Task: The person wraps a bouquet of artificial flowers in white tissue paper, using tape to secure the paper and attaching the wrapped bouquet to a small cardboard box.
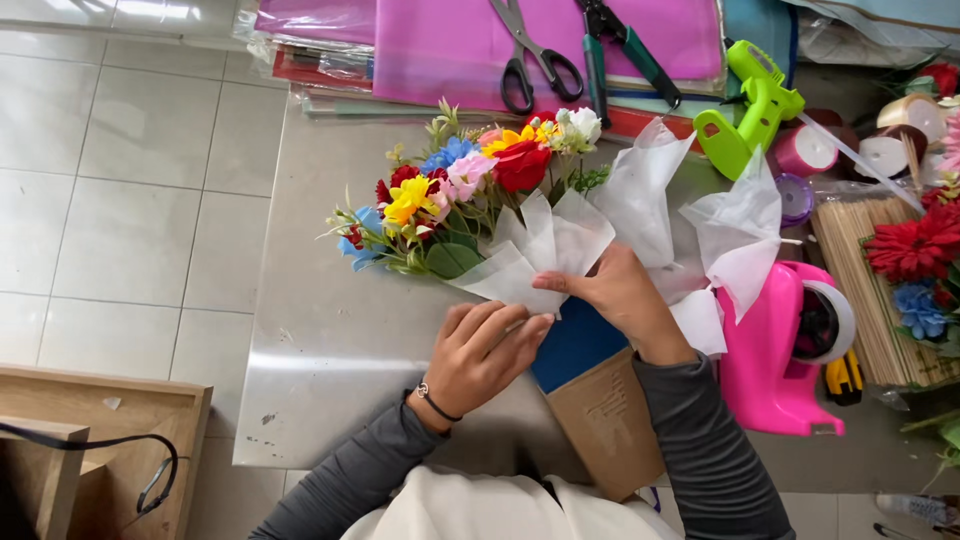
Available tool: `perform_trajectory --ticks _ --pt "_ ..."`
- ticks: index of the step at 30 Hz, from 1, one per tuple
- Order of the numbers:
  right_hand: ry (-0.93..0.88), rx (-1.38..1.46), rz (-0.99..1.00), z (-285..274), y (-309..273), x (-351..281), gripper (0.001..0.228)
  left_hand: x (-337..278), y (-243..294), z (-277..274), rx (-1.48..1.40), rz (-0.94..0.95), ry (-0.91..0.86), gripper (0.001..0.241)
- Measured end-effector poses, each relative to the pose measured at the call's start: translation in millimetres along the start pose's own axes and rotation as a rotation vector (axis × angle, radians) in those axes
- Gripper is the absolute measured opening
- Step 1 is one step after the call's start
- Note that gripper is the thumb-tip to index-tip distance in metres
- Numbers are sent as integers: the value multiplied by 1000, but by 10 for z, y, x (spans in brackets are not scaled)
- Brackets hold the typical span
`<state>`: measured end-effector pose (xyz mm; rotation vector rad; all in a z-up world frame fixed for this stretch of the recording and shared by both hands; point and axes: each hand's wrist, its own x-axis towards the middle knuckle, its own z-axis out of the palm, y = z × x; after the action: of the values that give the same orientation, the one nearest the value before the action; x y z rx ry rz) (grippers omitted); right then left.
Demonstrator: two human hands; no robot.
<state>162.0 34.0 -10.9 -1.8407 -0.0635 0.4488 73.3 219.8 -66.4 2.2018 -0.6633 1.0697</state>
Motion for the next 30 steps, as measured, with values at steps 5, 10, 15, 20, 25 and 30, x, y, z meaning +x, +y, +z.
perform_trajectory --ticks 5,10,15,20,25,30 --pt "10 33 -40 17 95 127 54 67 -16 117 6 59 -28 15" --pt "121 -13 -155 36 300 183 39 27 47 212 -9 100 -52 29" --pt "274 40 -192 77 479 165 40 0 68 292 62 1 -176 31" --pt "286 68 -140 54 525 76 43 -74 78 352 111 -26 -206 30" --pt "320 140 -33 118 392 30 44 -67 79 340 136 -74 -209 32" --pt "294 26 60 162 196 28 37 -160 69 483 191 -75 -203 26"
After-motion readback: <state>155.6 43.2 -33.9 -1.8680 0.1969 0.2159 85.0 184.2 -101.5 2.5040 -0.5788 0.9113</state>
